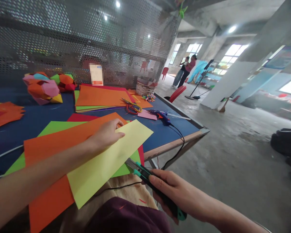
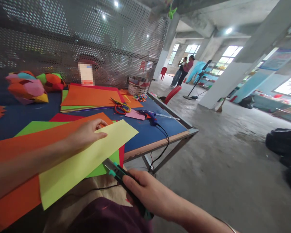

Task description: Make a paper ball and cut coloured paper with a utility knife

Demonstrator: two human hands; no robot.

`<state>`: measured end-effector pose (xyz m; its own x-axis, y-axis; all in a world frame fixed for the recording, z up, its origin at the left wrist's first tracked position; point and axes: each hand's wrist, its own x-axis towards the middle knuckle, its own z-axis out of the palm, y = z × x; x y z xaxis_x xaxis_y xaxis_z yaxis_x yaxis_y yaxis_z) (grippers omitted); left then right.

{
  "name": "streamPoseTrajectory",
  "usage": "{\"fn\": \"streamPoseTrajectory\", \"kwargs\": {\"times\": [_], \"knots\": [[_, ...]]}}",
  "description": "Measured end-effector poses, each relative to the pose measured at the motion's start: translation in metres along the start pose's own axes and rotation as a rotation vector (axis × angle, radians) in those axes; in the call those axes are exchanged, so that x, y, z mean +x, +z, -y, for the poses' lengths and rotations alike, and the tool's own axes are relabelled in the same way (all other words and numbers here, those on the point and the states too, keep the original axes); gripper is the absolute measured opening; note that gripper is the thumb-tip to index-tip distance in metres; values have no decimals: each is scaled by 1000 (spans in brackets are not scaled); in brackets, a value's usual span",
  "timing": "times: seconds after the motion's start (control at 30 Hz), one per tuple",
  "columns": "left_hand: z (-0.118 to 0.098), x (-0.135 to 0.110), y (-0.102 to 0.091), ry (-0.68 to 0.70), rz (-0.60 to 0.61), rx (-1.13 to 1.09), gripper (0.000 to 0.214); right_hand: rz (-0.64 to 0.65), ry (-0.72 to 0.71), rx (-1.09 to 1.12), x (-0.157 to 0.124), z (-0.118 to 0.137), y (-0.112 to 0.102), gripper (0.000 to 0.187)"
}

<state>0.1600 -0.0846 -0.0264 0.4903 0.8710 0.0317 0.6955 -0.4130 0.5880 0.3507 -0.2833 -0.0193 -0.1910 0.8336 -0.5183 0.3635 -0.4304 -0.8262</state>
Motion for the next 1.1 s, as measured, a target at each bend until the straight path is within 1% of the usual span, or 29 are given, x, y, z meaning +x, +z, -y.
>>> {"fn": "streamPoseTrajectory", "kwargs": {"times": [0.13,0.23,0.3,0.37,0.43,0.5,0.57,0.83,1.1], "knots": [[-5,5,8,77,-80,53,37,-21,11,39,1,-3,-8,48],[-2,3,8,222,-96,113,40,-13,16,51,2,-3,-10,45],[2,-1,4,368,-27,140,41,-8,18,54,3,-3,-11,43],[8,-4,0,518,122,164,46,2,11,53,4,-3,-11,44],[15,-7,-4,582,299,197,54,13,-3,59,6,-3,-11,46],[20,-8,-5,552,419,234,58,23,-17,73,8,-3,-11,49],[22,-7,-4,515,460,268,59,23,-25,91,10,-3,-10,50],[22,-3,0,492,432,327,58,40,-9,95,7,0,-4,51],[22,-3,0,487,427,346,56,35,14,81,7,-5,-2,52]]}}
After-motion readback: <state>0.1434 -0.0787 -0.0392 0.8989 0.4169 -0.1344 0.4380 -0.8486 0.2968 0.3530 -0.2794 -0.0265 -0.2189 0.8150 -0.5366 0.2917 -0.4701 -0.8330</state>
